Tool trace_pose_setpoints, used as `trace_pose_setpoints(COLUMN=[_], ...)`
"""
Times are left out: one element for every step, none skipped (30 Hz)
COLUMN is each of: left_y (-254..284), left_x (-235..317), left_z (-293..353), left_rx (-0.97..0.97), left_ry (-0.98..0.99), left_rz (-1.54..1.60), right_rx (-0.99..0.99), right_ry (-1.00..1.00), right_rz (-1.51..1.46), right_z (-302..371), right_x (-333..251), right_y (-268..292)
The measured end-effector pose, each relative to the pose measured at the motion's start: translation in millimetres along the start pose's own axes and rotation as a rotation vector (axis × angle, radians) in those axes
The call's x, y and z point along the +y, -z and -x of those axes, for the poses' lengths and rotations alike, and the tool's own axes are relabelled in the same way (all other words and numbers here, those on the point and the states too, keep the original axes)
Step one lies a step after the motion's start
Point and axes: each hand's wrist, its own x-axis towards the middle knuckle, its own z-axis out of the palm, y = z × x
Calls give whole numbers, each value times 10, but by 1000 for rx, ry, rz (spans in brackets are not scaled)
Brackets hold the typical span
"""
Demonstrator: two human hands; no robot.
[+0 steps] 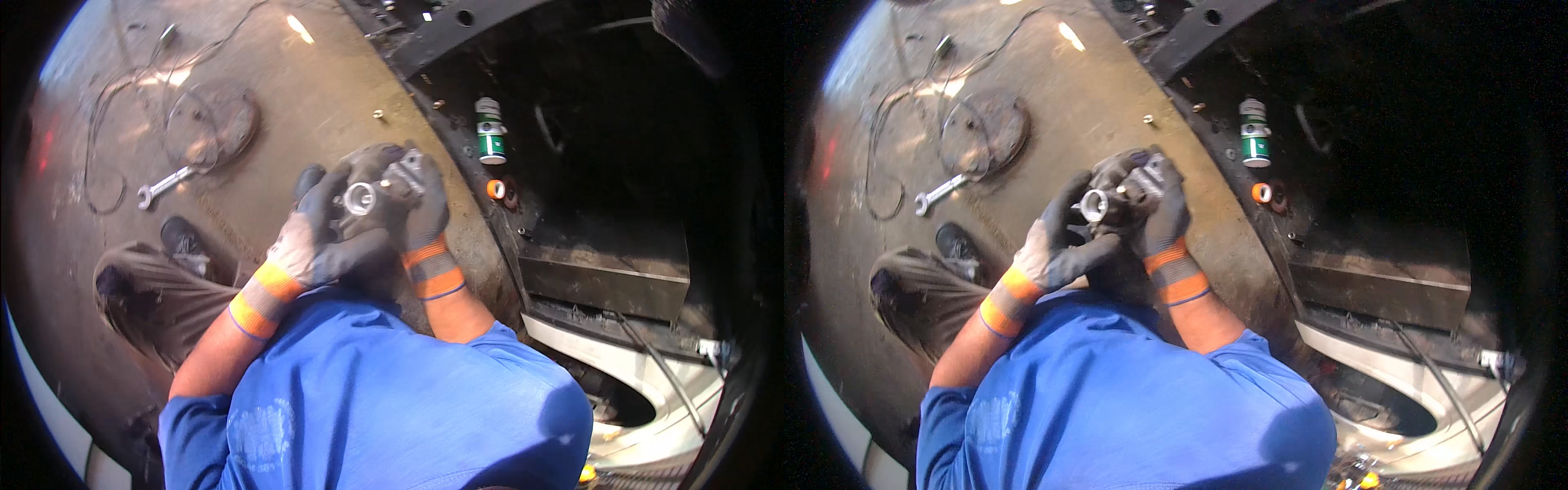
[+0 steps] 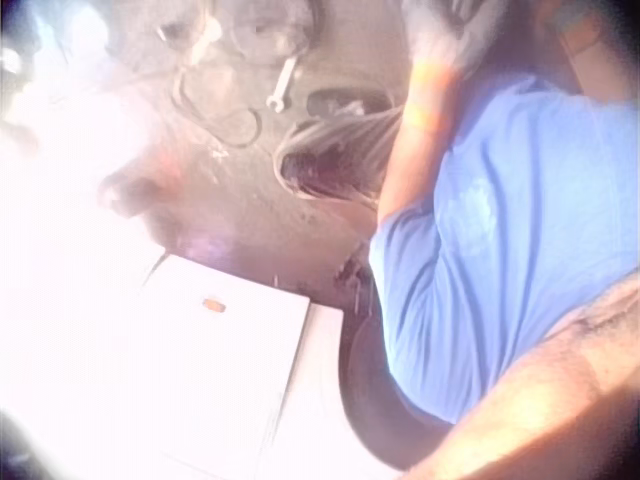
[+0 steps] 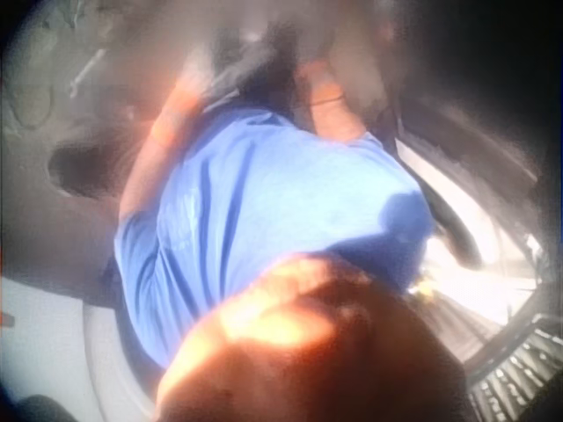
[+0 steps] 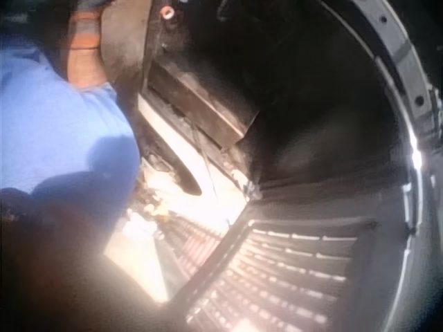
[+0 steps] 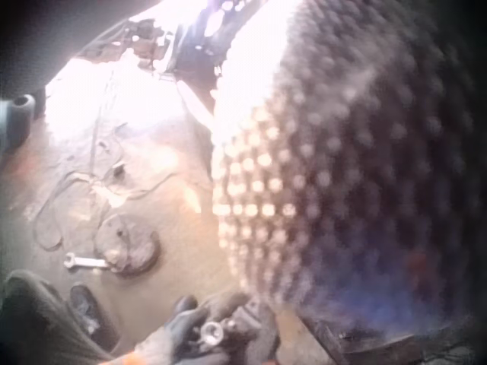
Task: The person sits on the workshop floor and assembles a mechanical component, likely a brake master cylinder. They insert a cylindrical part into a metal housing, attach a mounting bracket, and then connect a larger metal body to the assembly. The person rotates the assembled unit to inspect the connections.
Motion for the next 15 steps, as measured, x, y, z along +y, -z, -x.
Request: trace_pose_setpoints(left_y=[-70, -120, -134, -109, 4, 95, 285, 464, 660, 910, 1099, 1265, 1400, 1524, 1630], left_x=[-41, -98, -131, -155, -40, -106, -203, -97, -2, -57, 26, -21, -17, -39, -181], left_z=[-12, -30, -74, -115, -158, -212, -239, -241, -224, -228, -218, -181, -140, -90, -17], left_rx=[70, 150, 195, 244, 276, 291, 299, 334, 315, 263, 217, 223, 211, 200, 227], left_ry=[-58, -109, 17, 154, 229, 257, 247, 242, 242, 195, 235, 184, 182, 181, 176], left_rz=[21, 34, 242, 443, 455, 630, 610, 539, 376, 205, 80, -43, -236, -431, -502], right_rx=[-99, -210, -267, -315, -345, -366, -456, -375, -256, -227, -188, -67, 57, 147, 152], right_ry=[6, 1, 60, 135, 222, 318, 374, 132, -88, -23, 43, 139, 234, 270, 333], right_rz=[-6, -14, 107, 257, 410, 554, 586, 475, 344, 457, 572, 661, 752, 796, 835], right_z=[-71, -137, -111, -194, -256, -324, -423, -460, -481, -576, -703, -926, -1173, -1334, -1633], right_x=[99, 174, 174, 224, 265, 298, 239, 41, -174, -326, -459, -563, -662, -797, -871], right_y=[79, 88, 93, 159, 236, 305, 340, 307, 280, 317, 371, 504, 676, 777, 1045])
